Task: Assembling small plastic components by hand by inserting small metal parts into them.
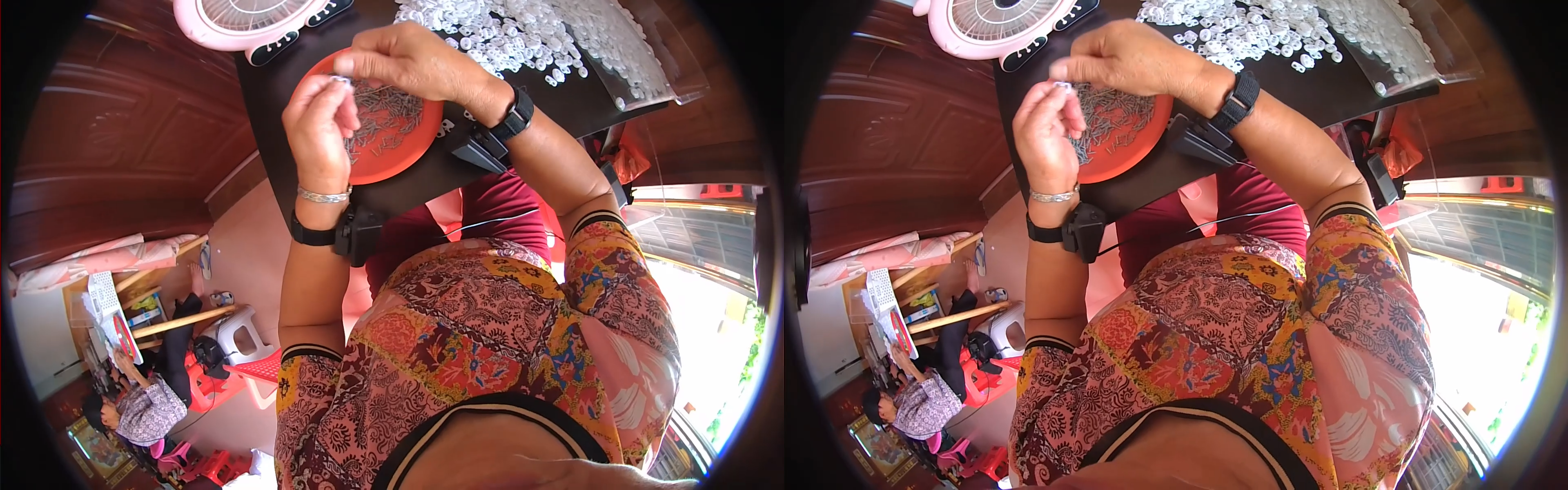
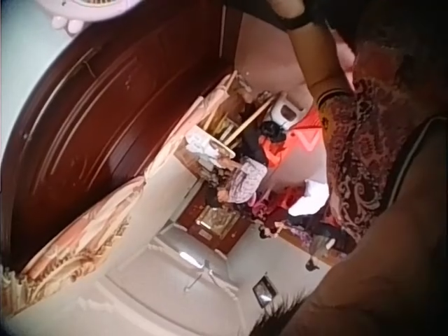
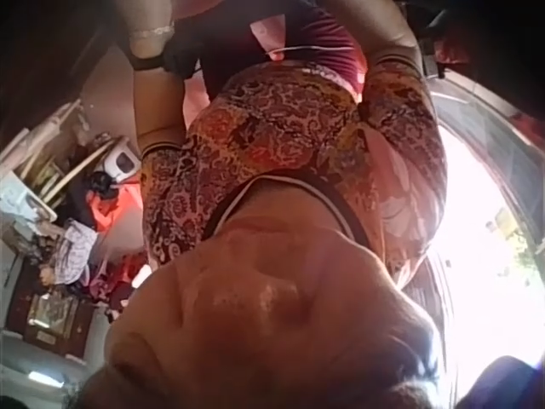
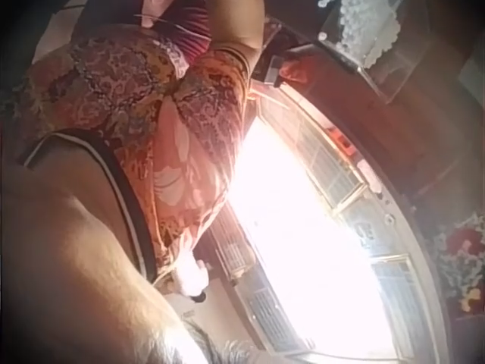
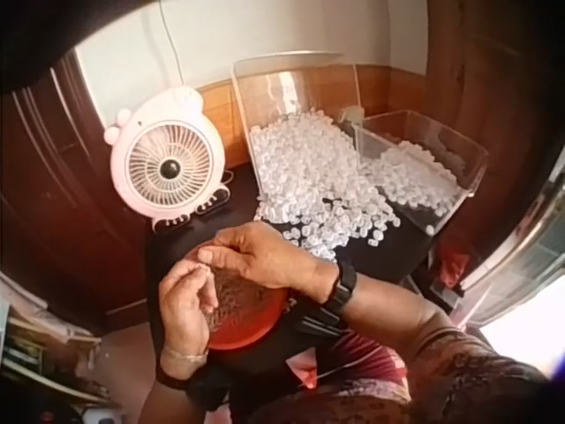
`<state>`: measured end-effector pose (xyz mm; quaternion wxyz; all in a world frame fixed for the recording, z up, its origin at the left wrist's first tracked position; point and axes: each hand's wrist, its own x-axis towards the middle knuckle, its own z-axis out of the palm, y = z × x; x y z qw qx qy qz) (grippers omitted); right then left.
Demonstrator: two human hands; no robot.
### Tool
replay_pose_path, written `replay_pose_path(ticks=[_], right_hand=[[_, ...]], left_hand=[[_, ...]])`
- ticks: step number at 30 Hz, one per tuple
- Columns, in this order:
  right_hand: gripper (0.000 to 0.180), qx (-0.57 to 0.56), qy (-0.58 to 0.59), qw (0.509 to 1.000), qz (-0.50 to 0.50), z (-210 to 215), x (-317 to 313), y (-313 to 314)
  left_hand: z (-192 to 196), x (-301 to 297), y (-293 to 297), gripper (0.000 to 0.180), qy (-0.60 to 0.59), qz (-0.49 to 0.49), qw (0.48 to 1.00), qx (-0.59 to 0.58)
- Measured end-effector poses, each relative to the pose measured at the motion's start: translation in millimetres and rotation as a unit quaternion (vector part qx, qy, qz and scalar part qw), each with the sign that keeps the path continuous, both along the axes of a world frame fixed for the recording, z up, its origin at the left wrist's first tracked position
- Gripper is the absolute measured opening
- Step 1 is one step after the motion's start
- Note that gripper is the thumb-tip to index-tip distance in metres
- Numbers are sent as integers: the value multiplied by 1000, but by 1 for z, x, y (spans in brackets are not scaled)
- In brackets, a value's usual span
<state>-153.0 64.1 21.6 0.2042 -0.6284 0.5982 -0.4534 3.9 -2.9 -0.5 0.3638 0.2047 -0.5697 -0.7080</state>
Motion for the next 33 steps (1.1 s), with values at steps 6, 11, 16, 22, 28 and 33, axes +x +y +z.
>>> replay_pose_path(ticks=[6, 11, 16, 22, 28, 33], right_hand=[[28, -3, -64, 992, -108, 50, -22, 40], [32, 19, 42, 990, -136, -2, -60, 67], [18, 3, 214, 945, -246, -31, -73, 91], [19, 21, 261, 934, -243, -32, -97, 93], [17, 51, 342, 924, -163, -41, -87, 79], [18, 65, 382, 905, -178, -41, -83, 72]], left_hand=[[10, 8, 1, 11, 42, 31, 999, -5], [27, 17, 23, 13, -17, -42, 996, -76], [0, 49, 59, 16, -43, -65, 996, -39], [-40, 82, 69, 14, 30, -23, 999, -16], [-32, 71, 71, 15, -9, -42, 999, 11], [-35, 62, 72, 15, -31, -82, 996, -3]])
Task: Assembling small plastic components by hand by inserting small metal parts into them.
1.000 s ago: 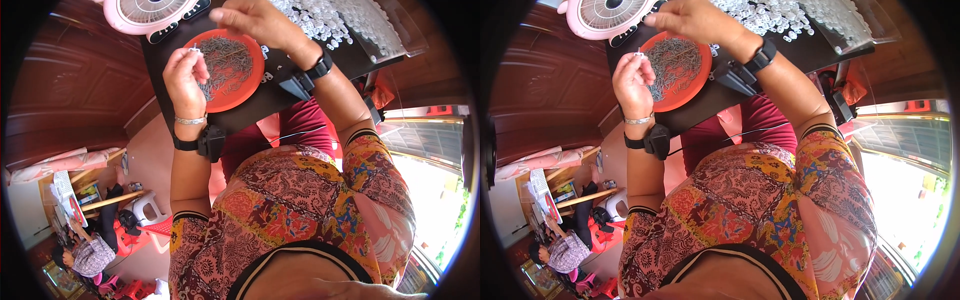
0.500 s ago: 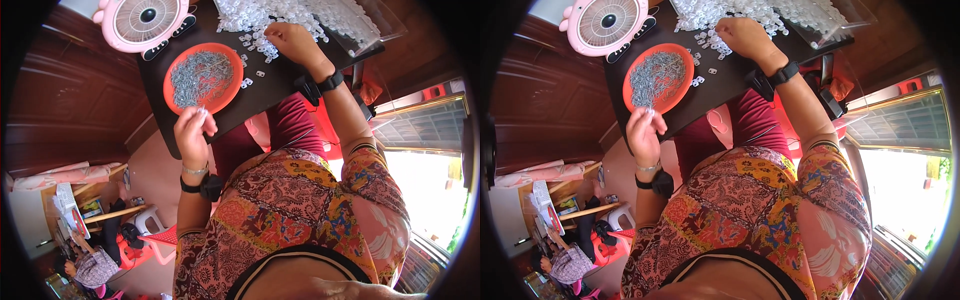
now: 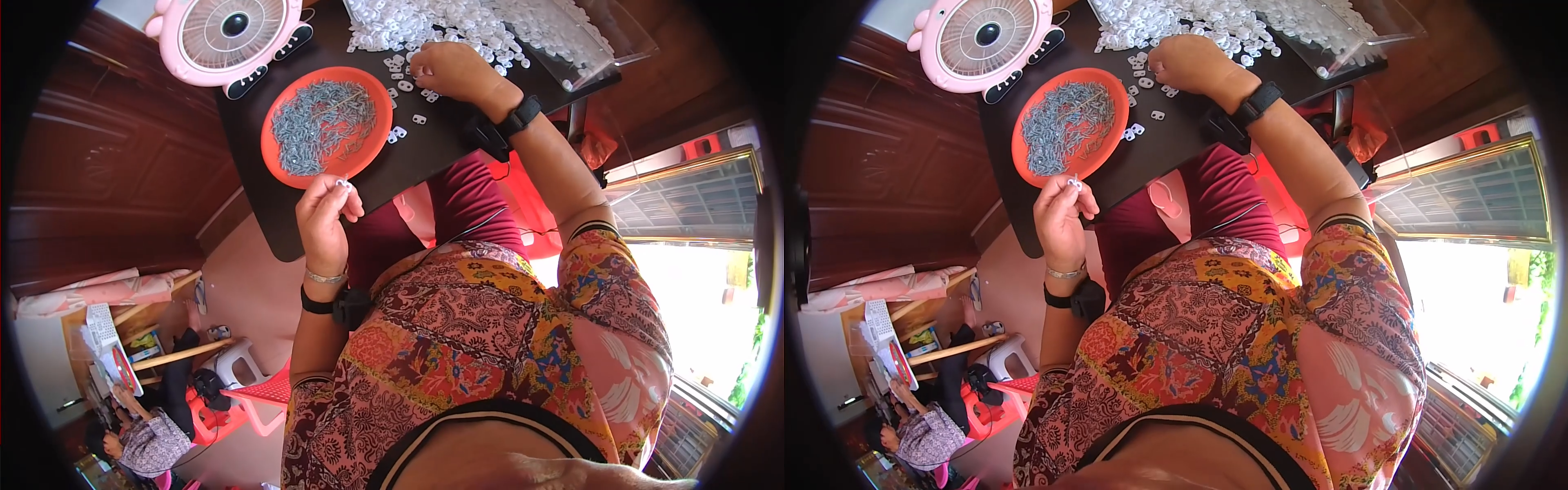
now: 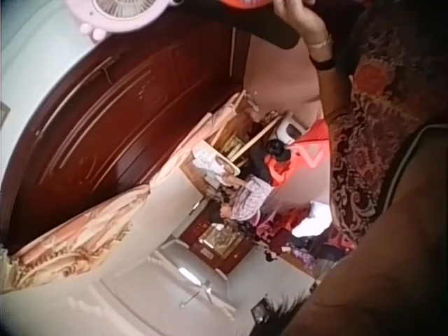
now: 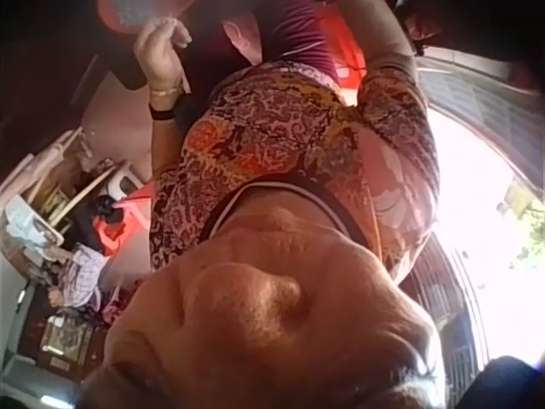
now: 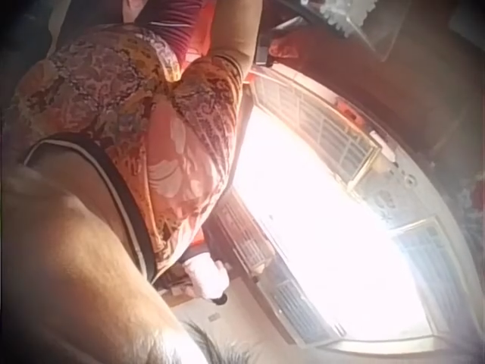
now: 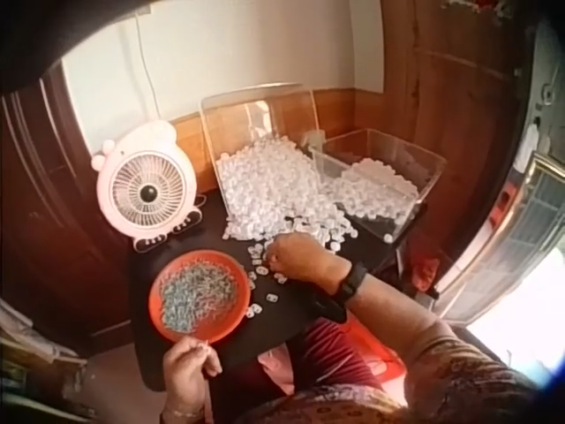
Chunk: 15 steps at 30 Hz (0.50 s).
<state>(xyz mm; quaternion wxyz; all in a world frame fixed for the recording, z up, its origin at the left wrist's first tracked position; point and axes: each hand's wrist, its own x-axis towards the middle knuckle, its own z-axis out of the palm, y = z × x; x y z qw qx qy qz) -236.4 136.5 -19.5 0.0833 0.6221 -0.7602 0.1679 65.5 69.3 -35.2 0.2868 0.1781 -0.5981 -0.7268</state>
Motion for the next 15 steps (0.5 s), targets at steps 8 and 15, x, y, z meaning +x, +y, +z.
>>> replay_pose_path(ticks=[8, 15], right_hand=[[17, -10, -49, 997, 62, 10, 11, -5], [18, 67, -37, 996, 47, 8, 14, -21]], left_hand=[[-3, 3, 2, 15, 41, 10, 999, 4], [-4, 4, 2, 15, 34, 15, 999, 5]])
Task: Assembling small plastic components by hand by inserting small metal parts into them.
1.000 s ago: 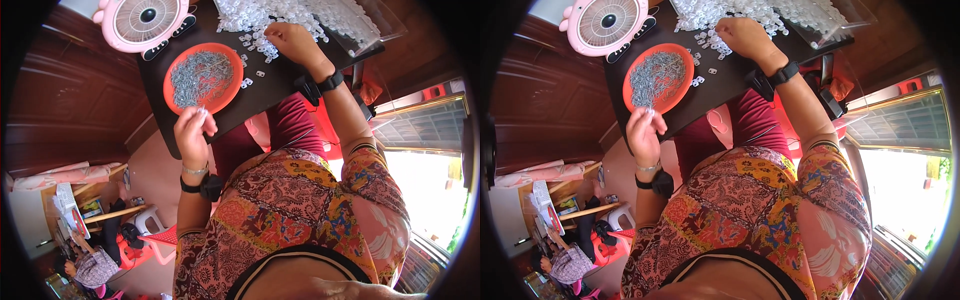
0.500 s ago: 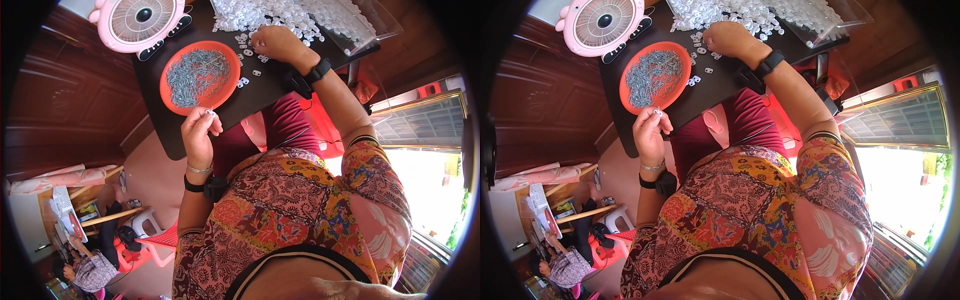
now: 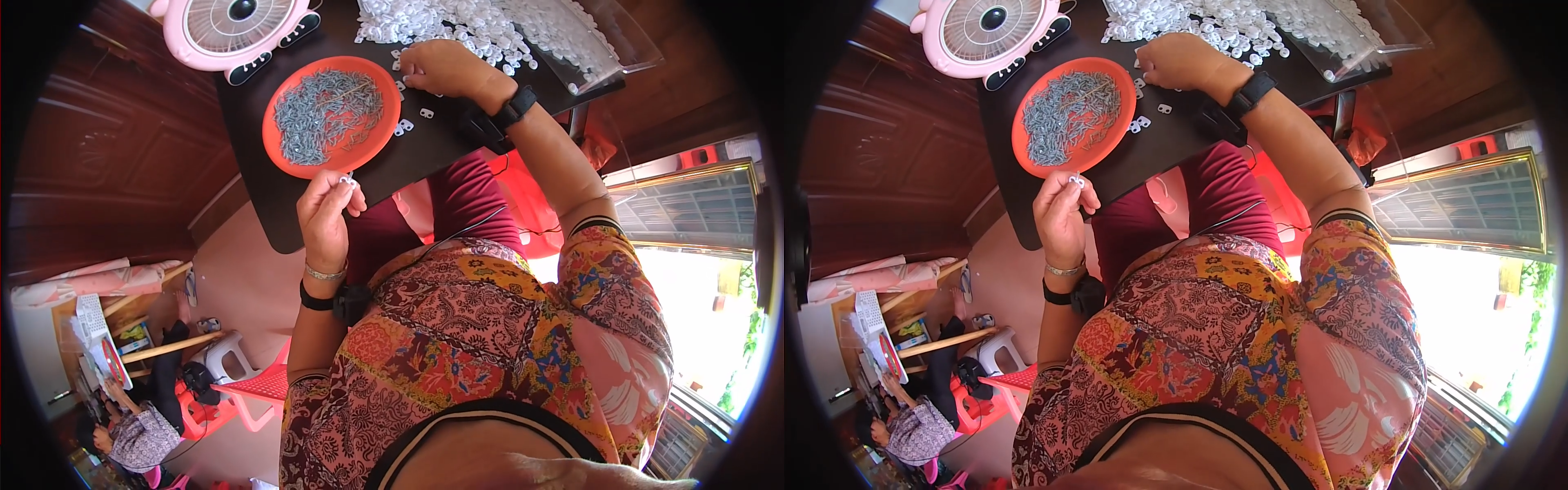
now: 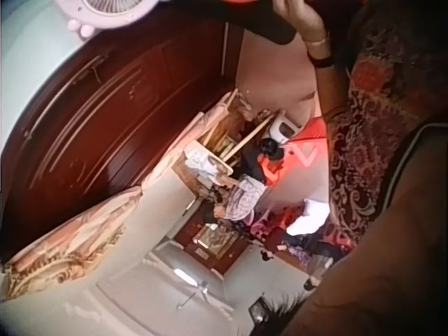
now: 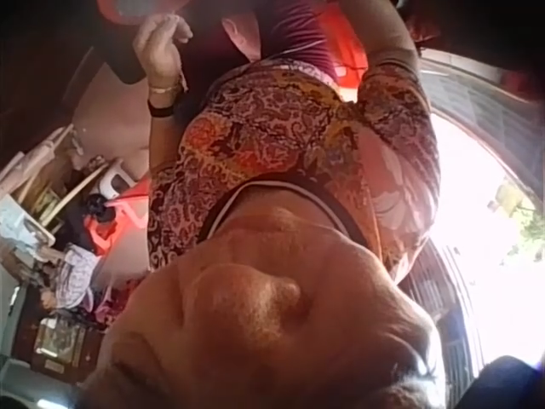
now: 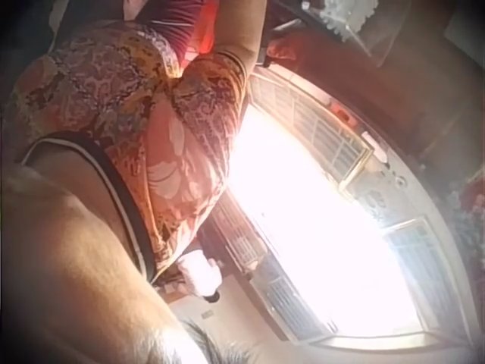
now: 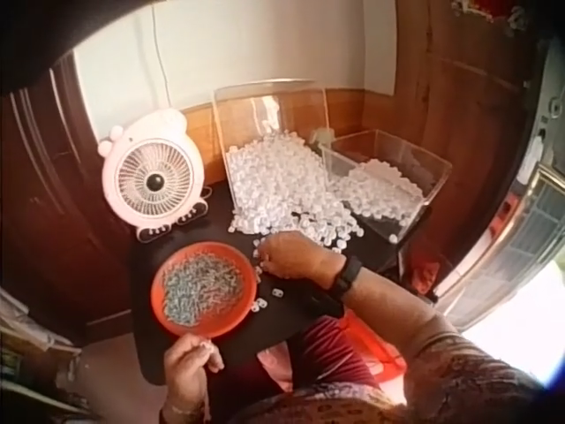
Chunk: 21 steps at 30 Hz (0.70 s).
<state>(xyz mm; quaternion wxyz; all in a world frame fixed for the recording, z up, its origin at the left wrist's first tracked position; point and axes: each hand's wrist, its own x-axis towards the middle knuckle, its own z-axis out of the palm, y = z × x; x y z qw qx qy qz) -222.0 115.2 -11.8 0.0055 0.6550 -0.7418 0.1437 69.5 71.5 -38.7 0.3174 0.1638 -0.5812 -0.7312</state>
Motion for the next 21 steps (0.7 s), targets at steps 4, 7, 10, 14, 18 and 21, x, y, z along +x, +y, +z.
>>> replay_pose_path(ticks=[4, 7, 10, 14, 18, 21], right_hand=[[17, -15, -23, 1000, -6, 0, 0, 5], [17, -75, -76, 994, 13, -2, 2, 13], [15, -122, -290, 949, 28, 17, 22, 26], [12, -179, -650, 738, 44, 19, 77, 42], [11, -201, -710, 674, 16, 6, 124, 46], [10, -195, -730, 655, 35, -1, 137, 50]], left_hand=[[-2, 0, 0, 15, -4, -2, 1000, -9], [-1, -1, -1, 16, -1, -6, 1000, -6], [3, -2, 2, 16, 12, -4, 1000, 12], [3, -14, 11, 16, 45, -19, 998, 40], [4, -24, 17, 14, 80, -4, 995, 63], [1, -26, 15, 15, 105, -7, 992, 75]])
